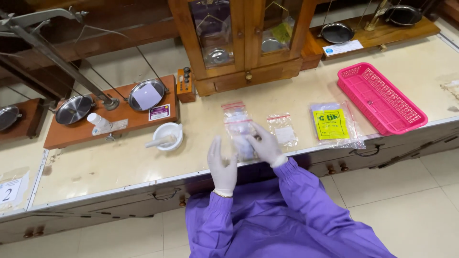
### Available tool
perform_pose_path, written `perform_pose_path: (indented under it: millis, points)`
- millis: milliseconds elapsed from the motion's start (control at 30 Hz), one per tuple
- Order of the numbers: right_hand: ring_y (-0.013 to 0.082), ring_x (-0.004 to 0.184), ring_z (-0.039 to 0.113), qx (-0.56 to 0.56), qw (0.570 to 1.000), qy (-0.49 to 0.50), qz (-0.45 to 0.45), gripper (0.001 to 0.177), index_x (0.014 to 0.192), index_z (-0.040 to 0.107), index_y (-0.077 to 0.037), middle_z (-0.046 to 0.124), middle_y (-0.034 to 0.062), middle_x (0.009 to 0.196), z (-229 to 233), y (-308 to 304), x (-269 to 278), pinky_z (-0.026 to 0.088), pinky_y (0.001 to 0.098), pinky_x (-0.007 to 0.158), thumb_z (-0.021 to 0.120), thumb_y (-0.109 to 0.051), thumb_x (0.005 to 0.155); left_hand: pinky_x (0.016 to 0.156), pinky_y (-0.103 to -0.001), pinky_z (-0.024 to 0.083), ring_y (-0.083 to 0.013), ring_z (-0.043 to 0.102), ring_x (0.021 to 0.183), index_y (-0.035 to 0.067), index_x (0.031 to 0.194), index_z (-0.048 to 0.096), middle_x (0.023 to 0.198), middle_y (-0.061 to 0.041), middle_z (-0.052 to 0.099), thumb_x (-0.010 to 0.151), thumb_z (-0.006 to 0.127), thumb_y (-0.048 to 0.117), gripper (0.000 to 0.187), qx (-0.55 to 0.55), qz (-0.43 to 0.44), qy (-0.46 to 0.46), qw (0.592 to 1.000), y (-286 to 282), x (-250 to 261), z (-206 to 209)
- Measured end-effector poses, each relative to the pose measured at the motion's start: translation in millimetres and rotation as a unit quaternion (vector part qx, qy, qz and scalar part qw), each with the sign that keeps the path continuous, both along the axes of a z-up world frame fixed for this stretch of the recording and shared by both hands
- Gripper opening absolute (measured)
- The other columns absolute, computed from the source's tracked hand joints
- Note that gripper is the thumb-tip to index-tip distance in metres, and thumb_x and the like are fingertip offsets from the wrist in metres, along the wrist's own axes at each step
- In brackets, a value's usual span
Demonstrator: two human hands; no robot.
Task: The person organizes laboratory samples by placing small purple rectangles and white powder sachets into transparent plastic bags, then arranges the bags into a pink tray.
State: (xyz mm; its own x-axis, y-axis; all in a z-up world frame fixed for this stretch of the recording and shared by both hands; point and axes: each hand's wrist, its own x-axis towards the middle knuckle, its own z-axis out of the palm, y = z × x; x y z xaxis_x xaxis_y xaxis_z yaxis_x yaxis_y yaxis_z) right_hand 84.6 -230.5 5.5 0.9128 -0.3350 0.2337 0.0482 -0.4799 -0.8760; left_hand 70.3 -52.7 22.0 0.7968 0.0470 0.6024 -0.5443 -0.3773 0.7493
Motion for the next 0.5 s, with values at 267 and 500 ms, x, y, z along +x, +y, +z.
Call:
perform_pose_path:
  millis: [267,500]
  points:
    - [0.0293,0.105,0.074,-0.229,0.966,0.11,-0.038,0.054,0.147,0.052,-0.038,0.078,0.0034,0.108,-6,-21,102,0.056,0.0493,0.097,0.061,-0.044,0.094,0.118,-0.057,0.03,-0.0358,0.035,0.146,0.013,0.154,0.042,0.158,-0.01,0.043,0.09,0.066,0.051,0.078,0.375,-0.068,0.043,0.923,-37,49,-22]
    - [0.0272,0.108,0.07,-0.324,0.94,0.04,-0.094,0.05,0.141,0.062,-0.022,0.073,0.0039,0.115,0,-48,59,0.056,0.0443,0.093,0.062,-0.041,0.095,0.122,-0.055,0.024,-0.0271,0.033,0.15,0.015,0.153,0.043,0.158,-0.005,0.044,0.093,0.059,0.057,0.075,0.4,-0.097,0.141,0.9,-38,53,-25]
